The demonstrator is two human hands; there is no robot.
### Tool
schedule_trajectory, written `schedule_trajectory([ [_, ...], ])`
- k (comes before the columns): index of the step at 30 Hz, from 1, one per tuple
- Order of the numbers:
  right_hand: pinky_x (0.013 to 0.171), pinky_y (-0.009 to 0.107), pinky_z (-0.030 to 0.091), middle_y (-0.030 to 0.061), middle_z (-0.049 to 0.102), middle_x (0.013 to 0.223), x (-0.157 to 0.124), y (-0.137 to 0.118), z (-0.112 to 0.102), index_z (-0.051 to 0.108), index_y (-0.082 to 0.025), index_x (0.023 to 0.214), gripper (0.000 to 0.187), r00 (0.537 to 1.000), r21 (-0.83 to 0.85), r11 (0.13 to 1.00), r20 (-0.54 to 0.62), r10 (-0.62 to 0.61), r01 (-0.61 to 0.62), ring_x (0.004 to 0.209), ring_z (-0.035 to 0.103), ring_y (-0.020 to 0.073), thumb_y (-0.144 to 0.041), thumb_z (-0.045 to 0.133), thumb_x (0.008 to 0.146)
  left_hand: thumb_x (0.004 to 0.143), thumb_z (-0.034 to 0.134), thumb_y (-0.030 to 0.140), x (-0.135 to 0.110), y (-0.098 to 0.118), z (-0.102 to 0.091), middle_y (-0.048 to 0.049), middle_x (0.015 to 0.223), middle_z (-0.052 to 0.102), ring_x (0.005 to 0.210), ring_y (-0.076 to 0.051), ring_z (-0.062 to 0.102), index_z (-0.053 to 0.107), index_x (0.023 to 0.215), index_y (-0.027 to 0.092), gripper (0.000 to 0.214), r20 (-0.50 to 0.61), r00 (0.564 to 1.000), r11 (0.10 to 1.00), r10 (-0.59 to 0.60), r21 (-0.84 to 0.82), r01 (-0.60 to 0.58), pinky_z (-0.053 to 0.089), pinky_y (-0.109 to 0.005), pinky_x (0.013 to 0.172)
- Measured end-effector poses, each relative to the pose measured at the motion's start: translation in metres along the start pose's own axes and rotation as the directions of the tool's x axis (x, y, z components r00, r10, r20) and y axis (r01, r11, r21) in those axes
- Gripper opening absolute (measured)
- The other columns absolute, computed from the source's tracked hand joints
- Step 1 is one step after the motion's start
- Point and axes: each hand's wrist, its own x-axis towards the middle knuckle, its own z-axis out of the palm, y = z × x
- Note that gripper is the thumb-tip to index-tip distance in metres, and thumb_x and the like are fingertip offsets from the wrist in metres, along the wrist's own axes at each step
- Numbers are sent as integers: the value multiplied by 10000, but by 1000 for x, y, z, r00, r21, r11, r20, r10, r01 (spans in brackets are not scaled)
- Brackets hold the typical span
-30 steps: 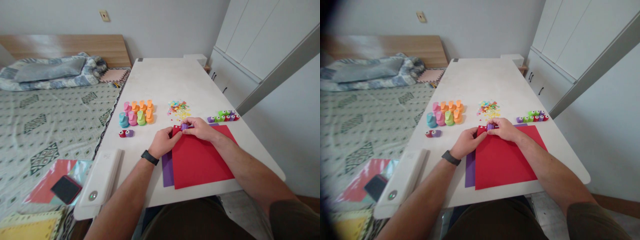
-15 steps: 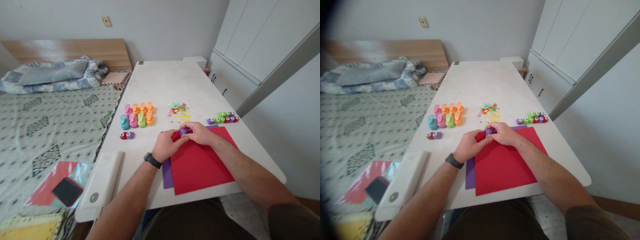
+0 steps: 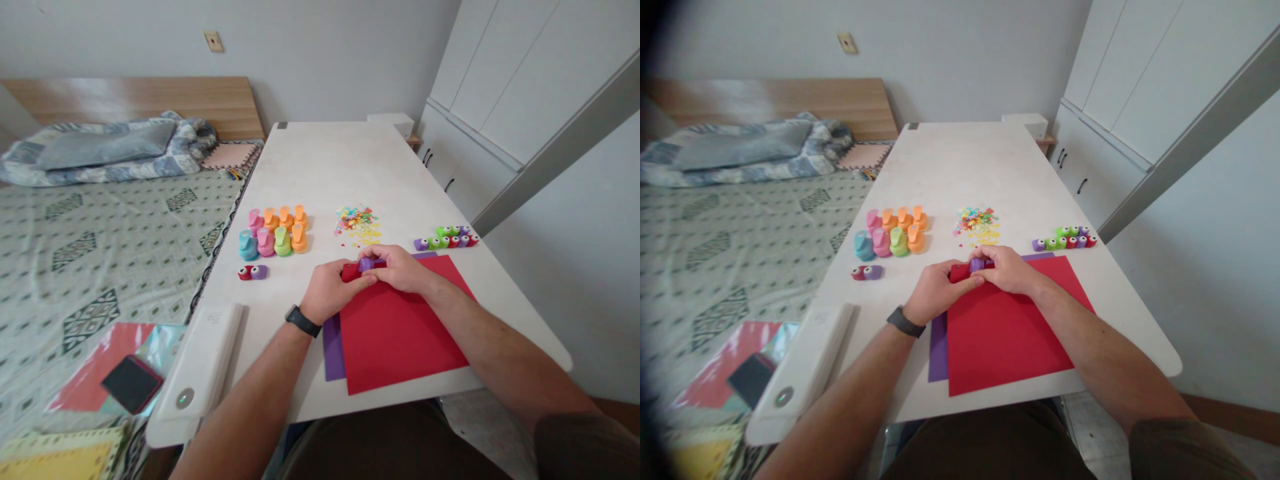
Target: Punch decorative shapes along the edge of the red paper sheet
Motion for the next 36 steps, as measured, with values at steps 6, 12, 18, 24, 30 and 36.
schedule_trajectory([
  [6, 861, 322, 467, 20, 691, 924, -2, 1, 0, 680, -191, 955, 153, 1000, -36, 999, -6, -13, 13, 860, 609, 183, -218, 701, 805, 825, 646, 683, -2, -3, -1, 25, 672, 620, 631, -122, 496, 730, 883, 178, 516, 37, 999, 999, -24, -33, 25, 328, -237, 561],
  [12, 872, 326, 468, 31, 681, 965, -3, 3, -2, 675, -187, 1061, 262, 998, -30, 1000, -64, -1, -1, 888, 606, 190, -283, 716, 821, 845, 657, 619, -1, -9, -3, -3, 788, 721, 702, -153, 598, 756, 978, 184, 465, 53, 998, 997, -36, -61, 39, 423, -243, 627],
  [18, 831, 307, 456, 47, 683, 1007, -2, 13, -4, 668, -189, 1135, 312, 983, -17, 999, -182, 34, -38, 867, 583, 178, -386, 677, 893, 886, 629, 505, 1, -12, -1, -31, 811, 744, 721, -178, 632, 756, 951, 187, 348, 41, 999, 999, -26, -46, 28, 452, -262, 638],
  [24, 928, 333, 473, 53, 705, 1060, 2, 24, -3, 656, -205, 1146, 391, 959, 206, 978, -271, 83, -27, 972, 627, 195, -511, 671, 903, 894, 602, 463, 0, -8, -1, -15, 730, 703, 663, -161, 583, 731, 868, 184, 309, 24, 1000, 999, -6, -31, 7, 406, -254, 593],
  [30, 894, 330, 494, 69, 737, 1017, 3, 22, -4, 690, -204, 1078, 429, 930, 275, 960, -338, 147, -51, 912, 639, 187, -596, 580, 945, 906, 589, 428, 0, -7, -1, -4, 745, 701, 671, -154, 583, 727, 891, 191, 275, 22, 1000, 999, 1, -41, 0, 407, -254, 608],
  [36, 822, 317, 499, 78, 753, 989, 4, 26, -4, 689, -196, 1101, 500, 917, 311, 949, -358, 177, -61, 855, 652, 183, -649, 548, 944, 912, 588, 416, -2, -6, -2, 6, 744, 695, 640, -137, 552, 737, 902, 195, 267, 21, 1000, 999, 21, -37, -21, 397, -255, 611],
])
